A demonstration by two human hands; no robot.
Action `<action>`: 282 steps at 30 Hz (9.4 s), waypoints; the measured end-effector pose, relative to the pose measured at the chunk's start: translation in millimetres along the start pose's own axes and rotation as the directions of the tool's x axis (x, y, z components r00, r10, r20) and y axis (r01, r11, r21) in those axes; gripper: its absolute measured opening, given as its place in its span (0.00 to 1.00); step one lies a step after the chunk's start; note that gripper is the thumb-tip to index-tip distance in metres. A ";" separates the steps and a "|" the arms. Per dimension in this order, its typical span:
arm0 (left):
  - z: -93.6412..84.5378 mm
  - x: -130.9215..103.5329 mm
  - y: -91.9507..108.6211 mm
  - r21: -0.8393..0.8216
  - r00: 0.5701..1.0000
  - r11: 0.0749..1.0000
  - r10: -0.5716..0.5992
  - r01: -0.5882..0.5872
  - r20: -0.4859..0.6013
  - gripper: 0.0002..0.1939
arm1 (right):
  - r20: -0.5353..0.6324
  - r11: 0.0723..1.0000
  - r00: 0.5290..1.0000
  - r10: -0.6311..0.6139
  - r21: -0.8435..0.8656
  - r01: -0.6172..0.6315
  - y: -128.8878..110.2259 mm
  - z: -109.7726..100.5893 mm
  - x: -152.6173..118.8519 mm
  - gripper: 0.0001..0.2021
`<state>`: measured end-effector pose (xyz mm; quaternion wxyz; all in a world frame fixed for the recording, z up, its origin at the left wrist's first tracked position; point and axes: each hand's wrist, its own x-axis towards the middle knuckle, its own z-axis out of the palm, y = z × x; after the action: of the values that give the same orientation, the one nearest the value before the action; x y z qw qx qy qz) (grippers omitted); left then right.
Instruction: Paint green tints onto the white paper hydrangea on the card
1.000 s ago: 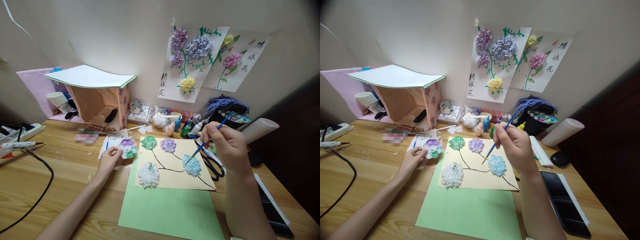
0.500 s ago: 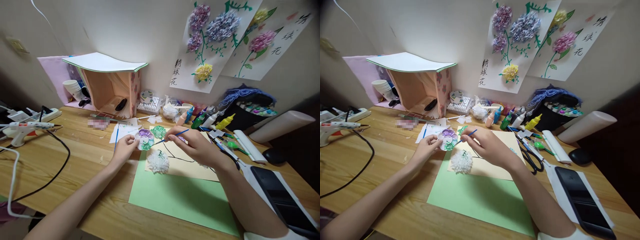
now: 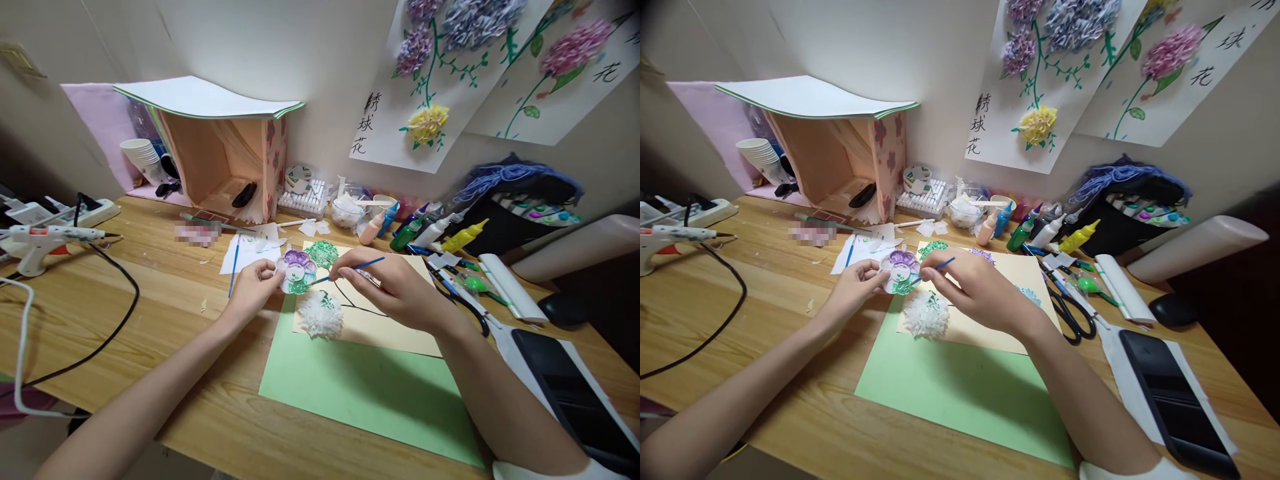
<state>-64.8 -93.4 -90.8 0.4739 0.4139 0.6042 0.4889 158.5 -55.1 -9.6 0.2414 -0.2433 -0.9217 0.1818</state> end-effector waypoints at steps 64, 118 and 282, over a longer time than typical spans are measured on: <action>-1.3 9.7 -2.8 0.079 0.993 0.997 0.011 -0.002 -0.118 0.14 | -0.382 0.985 0.918 0.101 0.171 -0.037 21.8 37.8 -58.8 0.13; 0.7 7.8 -4.9 0.080 0.996 0.997 0.025 -0.018 -0.089 0.13 | -0.391 0.981 0.918 0.058 0.194 0.021 17.5 39.4 -59.0 0.10; -1.3 4.1 -8.2 0.137 0.997 0.988 0.071 -0.067 -0.026 0.13 | -0.295 0.985 0.955 0.027 0.173 0.026 17.2 53.0 -55.5 0.10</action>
<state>-67.3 -91.2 -99.4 0.4183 0.4583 0.6286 0.4689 178.9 -82.4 -80.4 0.3972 -0.2460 -0.8555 0.2233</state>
